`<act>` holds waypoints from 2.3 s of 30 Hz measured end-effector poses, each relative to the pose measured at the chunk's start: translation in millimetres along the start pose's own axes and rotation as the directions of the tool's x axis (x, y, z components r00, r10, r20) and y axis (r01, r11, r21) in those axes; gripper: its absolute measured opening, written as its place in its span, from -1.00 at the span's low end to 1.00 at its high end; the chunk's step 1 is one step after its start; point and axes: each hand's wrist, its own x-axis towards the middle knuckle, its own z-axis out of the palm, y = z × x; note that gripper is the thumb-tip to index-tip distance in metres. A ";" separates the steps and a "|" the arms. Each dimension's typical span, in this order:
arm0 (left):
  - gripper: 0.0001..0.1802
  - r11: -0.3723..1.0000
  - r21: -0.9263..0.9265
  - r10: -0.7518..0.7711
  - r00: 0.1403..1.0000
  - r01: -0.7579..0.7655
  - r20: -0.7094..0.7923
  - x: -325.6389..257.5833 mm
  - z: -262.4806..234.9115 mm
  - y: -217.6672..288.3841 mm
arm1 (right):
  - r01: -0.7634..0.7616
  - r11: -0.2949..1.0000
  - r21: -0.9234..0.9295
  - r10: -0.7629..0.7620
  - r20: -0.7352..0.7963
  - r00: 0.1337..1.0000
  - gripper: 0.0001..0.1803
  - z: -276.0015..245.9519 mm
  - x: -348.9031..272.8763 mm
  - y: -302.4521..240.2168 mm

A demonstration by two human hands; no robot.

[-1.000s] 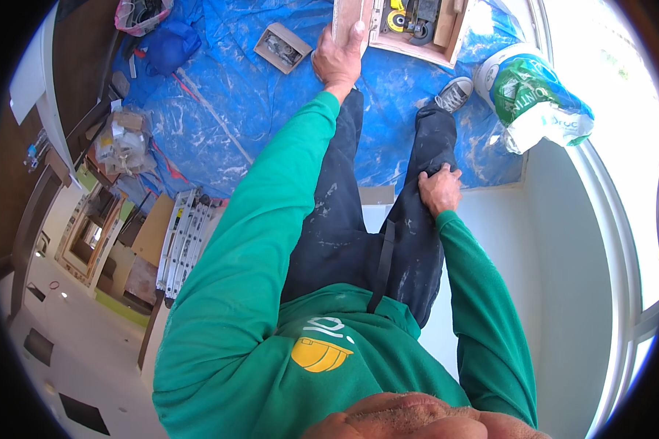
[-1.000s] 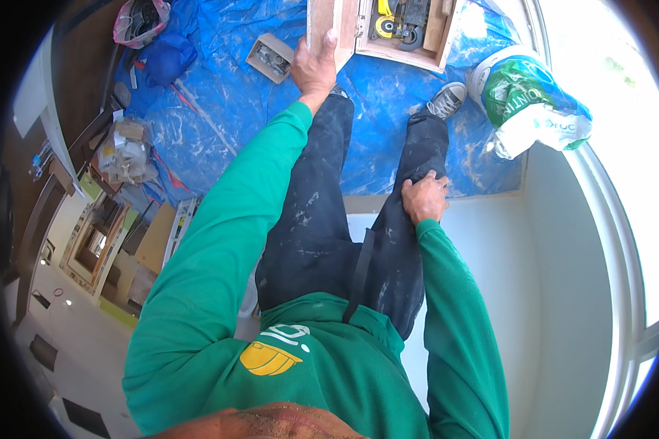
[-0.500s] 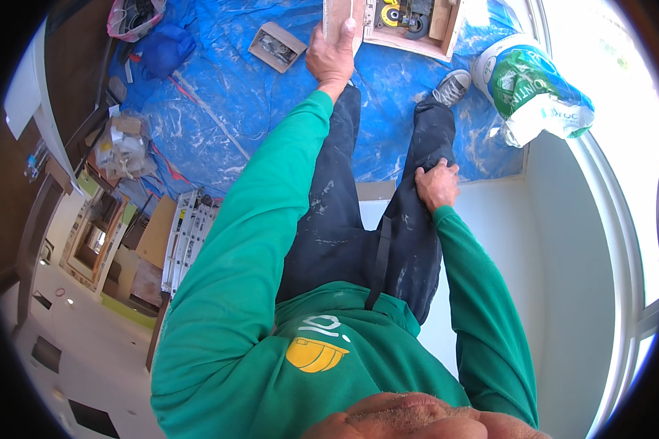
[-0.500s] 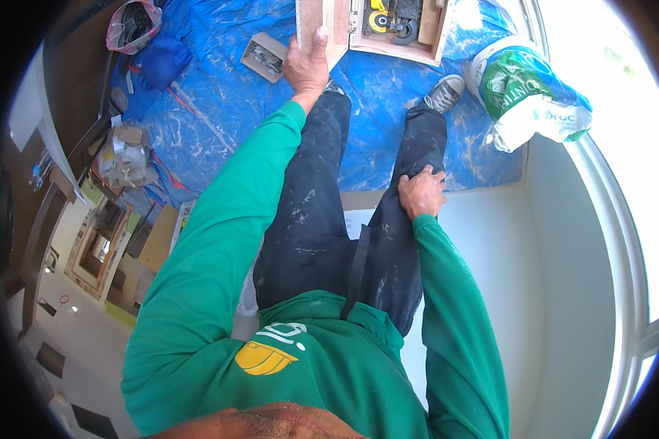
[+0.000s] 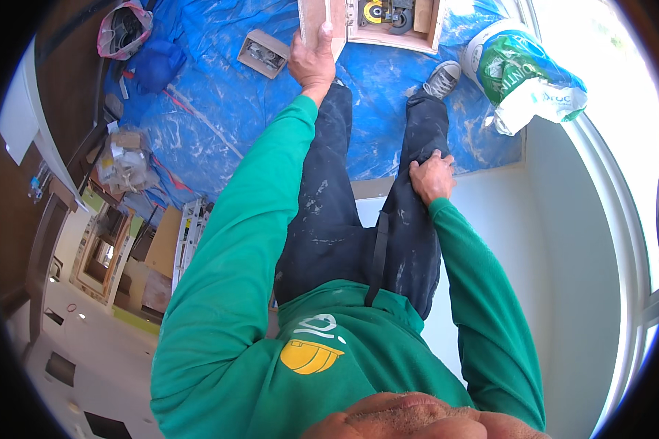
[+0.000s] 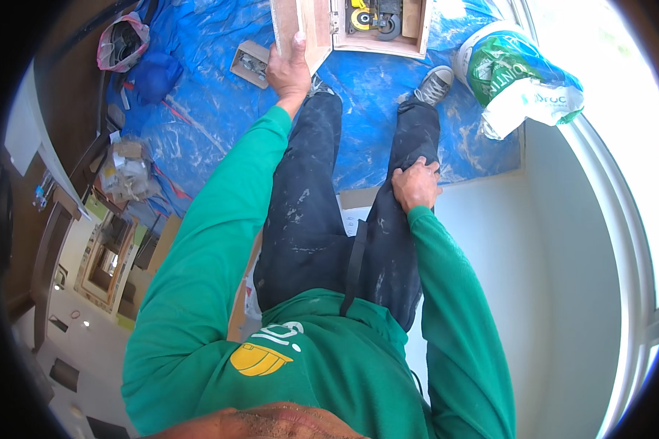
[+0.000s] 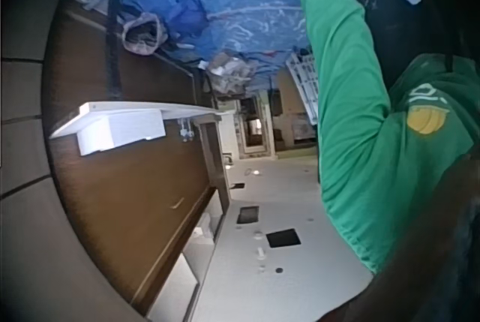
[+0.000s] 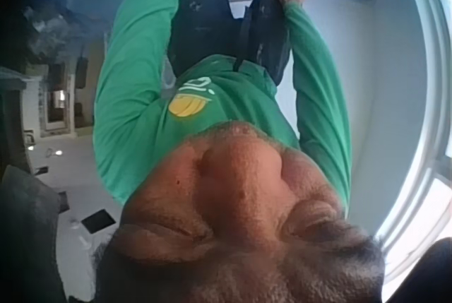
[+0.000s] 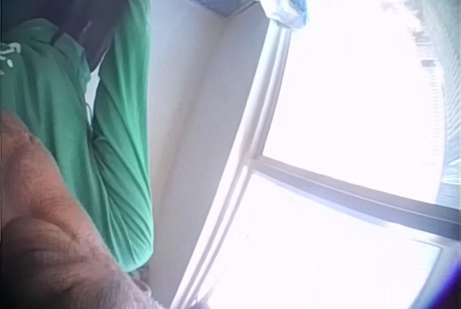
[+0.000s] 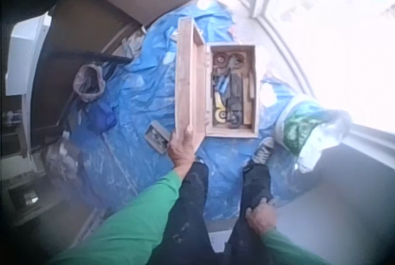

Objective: The person assembles a wooden cabinet by attaching a side panel using a cordless drill. They position the panel, drive screws into the frame, and then stand to inspect the work. The person also picks up a small box of hardware and places it on the floor.

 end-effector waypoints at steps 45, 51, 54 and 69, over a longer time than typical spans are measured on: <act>-0.02 0.999 -0.028 -0.024 1.000 0.023 -0.013 -5.4 2.9 14.4 | 0.002 0.993 0.121 -0.009 0.058 0.998 -0.31 -15.7 5.9 29.3; -0.03 1.000 -0.014 -0.027 1.000 0.026 -0.017 -6.0 1.3 20.4 | -0.002 0.994 0.107 -0.003 0.046 0.999 -0.30 -12.4 8.8 29.0; -0.07 0.999 -0.036 -0.015 1.000 0.014 -0.011 -4.6 0.2 15.7 | -0.005 0.997 0.082 0.000 0.051 0.999 -0.29 -15.9 7.1 26.2; -0.12 0.999 -0.045 -0.017 1.000 0.018 0.024 1.7 -9.2 9.3 | 0.005 1.000 -0.021 -0.005 0.003 1.000 -0.25 -9.1 6.7 7.3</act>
